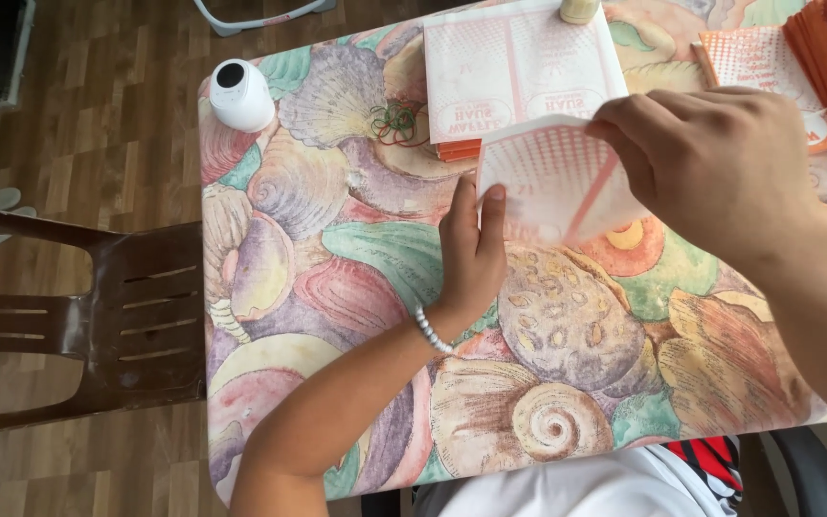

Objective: Folding the top edges of paper bags and organizing them into stacks.

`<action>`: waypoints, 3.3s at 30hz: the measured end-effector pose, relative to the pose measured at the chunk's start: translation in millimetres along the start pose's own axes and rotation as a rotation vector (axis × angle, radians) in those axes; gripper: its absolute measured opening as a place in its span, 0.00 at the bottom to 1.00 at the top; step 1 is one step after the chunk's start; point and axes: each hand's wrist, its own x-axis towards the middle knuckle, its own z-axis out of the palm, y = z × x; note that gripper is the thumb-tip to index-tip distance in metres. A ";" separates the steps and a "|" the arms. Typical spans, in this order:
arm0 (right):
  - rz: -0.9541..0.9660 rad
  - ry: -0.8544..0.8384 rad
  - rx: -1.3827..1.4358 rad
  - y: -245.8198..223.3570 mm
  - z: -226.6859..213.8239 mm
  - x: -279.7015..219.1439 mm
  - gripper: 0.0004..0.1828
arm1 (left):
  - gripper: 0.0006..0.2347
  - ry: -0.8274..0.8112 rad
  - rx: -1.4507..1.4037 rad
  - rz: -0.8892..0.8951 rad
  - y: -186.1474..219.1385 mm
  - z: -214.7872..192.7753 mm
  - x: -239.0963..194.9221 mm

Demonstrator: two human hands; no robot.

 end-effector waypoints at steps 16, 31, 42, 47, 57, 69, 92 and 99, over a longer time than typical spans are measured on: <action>0.118 -0.550 0.677 -40.6 71.0 -24.3 0.10 | 0.09 -0.394 0.602 0.173 -26.4 -69.3 19.0; 0.088 -0.176 0.744 -56.1 100.2 -49.6 0.07 | 0.02 -0.504 0.848 0.341 -53.9 -55.1 22.0; -0.139 -0.370 0.581 -34.9 102.3 -52.7 0.25 | 0.04 -0.550 0.851 0.438 -42.7 -58.9 29.9; -0.211 -0.512 0.496 -33.7 88.0 -45.1 0.22 | 0.07 -0.716 0.556 0.377 -41.3 -73.2 42.7; -0.341 -0.429 0.421 -37.0 84.7 -49.6 0.25 | 0.05 -0.737 0.919 0.773 -24.0 -63.2 35.9; -0.383 -0.455 0.234 -53.5 74.3 -51.9 0.19 | 0.13 -0.787 1.218 0.876 -12.5 -54.9 29.8; -0.350 -0.604 0.216 -57.0 65.2 -38.7 0.35 | 0.05 -0.844 1.175 0.561 1.5 -58.7 33.7; -0.343 -0.547 0.189 -57.7 67.4 -40.7 0.33 | 0.05 -0.583 1.020 0.601 -4.3 -53.7 14.5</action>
